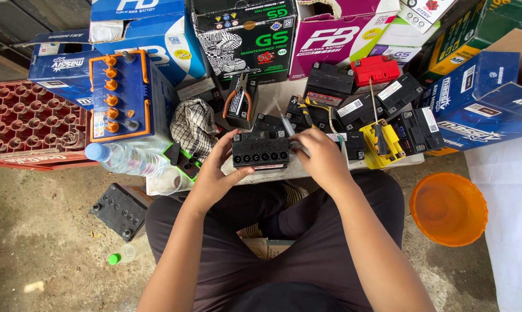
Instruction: Cleaning a battery with a cloth and refilling its cells with liquid using a syringe
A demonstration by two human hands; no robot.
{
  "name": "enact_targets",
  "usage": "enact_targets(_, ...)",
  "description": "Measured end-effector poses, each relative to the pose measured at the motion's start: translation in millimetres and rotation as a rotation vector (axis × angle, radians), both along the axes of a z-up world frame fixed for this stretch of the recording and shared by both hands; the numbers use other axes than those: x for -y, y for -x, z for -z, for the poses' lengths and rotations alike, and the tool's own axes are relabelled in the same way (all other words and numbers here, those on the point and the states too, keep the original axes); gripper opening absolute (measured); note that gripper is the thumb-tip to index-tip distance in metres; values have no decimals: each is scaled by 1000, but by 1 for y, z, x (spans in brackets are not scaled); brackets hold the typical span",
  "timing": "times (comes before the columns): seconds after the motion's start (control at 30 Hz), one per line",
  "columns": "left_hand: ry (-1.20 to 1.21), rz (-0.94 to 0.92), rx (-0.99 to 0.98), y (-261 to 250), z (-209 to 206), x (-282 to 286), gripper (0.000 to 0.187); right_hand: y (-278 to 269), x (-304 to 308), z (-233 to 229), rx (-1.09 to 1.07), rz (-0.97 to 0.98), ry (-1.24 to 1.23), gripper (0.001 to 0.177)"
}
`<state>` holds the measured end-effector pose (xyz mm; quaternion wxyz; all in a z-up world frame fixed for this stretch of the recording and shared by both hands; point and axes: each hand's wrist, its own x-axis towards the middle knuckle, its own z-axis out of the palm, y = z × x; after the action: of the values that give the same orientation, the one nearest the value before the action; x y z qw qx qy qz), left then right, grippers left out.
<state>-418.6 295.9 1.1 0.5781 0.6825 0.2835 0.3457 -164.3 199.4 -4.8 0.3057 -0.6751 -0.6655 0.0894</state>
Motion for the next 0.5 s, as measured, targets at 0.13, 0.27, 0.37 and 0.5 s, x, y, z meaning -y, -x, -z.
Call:
enact_targets(0.13, -98, -32, -62, -3, -21, 14, 93, 14, 43, -31, -137, 138, -133, 24)
enact_targets(0.27, -435, -172, -142, -6, -42, 37, 85, 27, 89, -37, -263, 347, -329, 38)
enact_targets(0.37, -705, -263, -46, -14, -48, 66, 55, 38, 120, -36, -484, 461, -363, 51)
enact_targets(0.5, -501, -127, -21, -53, -67, 129, 30, 46, 160, -34, -856, 564, -367, 63)
